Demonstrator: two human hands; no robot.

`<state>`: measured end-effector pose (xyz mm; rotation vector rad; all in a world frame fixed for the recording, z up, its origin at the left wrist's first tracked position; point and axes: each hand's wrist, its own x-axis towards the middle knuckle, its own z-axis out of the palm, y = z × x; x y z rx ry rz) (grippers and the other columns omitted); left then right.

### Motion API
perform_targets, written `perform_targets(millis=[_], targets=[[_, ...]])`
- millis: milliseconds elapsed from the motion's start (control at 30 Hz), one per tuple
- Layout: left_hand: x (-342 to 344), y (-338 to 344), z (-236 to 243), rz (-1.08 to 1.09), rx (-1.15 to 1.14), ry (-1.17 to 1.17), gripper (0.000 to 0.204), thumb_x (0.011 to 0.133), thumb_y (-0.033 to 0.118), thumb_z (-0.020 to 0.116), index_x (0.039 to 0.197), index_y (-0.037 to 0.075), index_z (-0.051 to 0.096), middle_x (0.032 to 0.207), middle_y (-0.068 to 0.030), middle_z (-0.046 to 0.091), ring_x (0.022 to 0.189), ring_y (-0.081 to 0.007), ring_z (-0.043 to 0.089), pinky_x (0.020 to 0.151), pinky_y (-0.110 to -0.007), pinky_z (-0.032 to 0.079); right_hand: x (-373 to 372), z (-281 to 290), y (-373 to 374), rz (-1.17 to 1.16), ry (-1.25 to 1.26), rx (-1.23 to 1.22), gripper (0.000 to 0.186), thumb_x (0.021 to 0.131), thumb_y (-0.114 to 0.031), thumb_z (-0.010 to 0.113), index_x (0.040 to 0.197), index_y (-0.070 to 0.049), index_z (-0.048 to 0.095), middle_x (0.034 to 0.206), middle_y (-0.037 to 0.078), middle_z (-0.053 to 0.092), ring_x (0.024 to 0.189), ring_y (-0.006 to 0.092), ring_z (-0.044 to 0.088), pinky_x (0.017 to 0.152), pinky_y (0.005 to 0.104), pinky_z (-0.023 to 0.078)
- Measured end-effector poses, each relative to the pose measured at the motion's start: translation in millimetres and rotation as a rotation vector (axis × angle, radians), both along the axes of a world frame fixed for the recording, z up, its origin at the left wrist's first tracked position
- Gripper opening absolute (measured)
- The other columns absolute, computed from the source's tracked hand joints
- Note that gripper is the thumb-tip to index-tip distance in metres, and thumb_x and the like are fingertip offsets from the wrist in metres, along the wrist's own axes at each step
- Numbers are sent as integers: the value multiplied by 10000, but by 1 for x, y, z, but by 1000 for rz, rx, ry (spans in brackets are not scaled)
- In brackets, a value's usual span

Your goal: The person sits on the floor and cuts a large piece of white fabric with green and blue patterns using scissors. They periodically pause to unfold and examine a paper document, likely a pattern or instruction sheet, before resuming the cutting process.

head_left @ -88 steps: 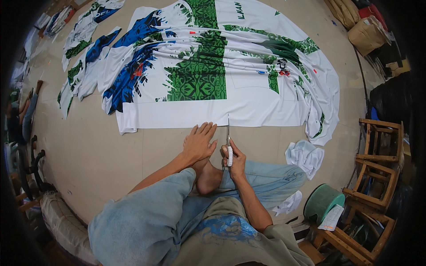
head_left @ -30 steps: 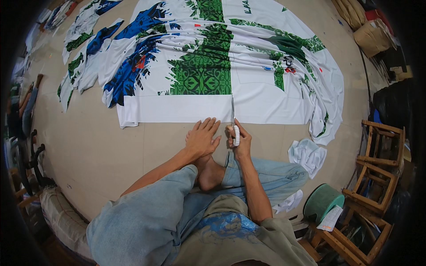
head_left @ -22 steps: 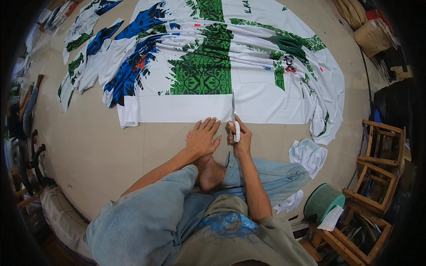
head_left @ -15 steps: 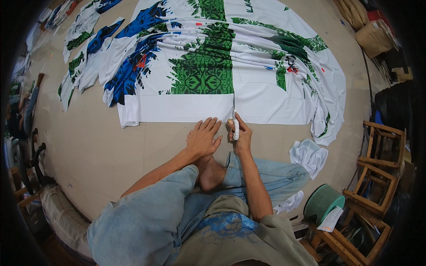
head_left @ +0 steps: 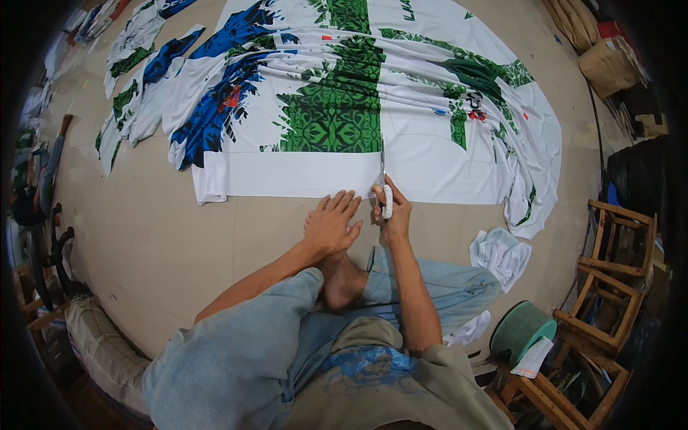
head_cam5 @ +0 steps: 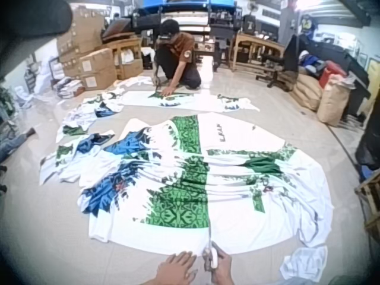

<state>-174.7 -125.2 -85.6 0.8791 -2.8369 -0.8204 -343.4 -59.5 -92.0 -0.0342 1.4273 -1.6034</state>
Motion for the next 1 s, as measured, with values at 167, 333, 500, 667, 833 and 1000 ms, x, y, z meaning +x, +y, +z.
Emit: perform_targets(millis=[167, 333, 500, 667, 833, 1000], targets=[[1, 1, -3, 8, -10, 19, 635, 936, 382, 557, 1468, 42, 488, 1527, -176, 476, 1436, -335, 409, 1174, -535, 309, 1, -5, -5, 31, 75, 43, 583, 886, -114, 796, 1425, -51, 584, 807, 19, 662, 496, 78, 535, 435, 239, 420], [1, 1, -1, 8, -16, 22, 632, 936, 384, 562, 1464, 43, 494, 1518, -175, 487, 1429, -334, 416, 1171, -533, 312, 0, -4, -5, 32, 65, 33, 586, 878, -121, 806, 1417, -41, 590, 795, 19, 658, 495, 77, 529, 434, 246, 412], [0, 0, 0, 12, -26, 3, 646, 916, 376, 580, 1469, 54, 497, 1522, -165, 489, 1430, -330, 427, 1180, -513, 323, -8, 3, -19, 48, 81, 27, 590, 881, -156, 801, 1412, -18, 585, 890, 60, 705, 525, 78, 535, 461, 220, 399], [1, 1, -3, 12, -30, 4, 645, 916, 374, 577, 1468, 51, 494, 1530, -164, 481, 1435, -328, 424, 1184, -511, 319, -9, -2, -29, 7, 77, 2, 595, 868, -132, 813, 1405, -8, 587, 793, 30, 658, 496, 85, 527, 439, 244, 397], [2, 1, -3, 15, -26, 5, 641, 920, 376, 573, 1465, 48, 494, 1528, -169, 482, 1432, -332, 427, 1183, -515, 318, -11, -3, -30, 19, 84, -1, 619, 868, -119, 808, 1428, -14, 566, 797, 35, 662, 498, 87, 530, 441, 245, 408], [1, 1, -1, 11, -19, 5, 636, 921, 377, 575, 1459, 47, 501, 1523, -173, 485, 1432, -337, 425, 1180, -522, 320, -14, -11, -30, 43, 115, 0, 597, 872, -114, 804, 1415, -11, 580, 800, 36, 666, 496, 82, 528, 440, 244, 406]])
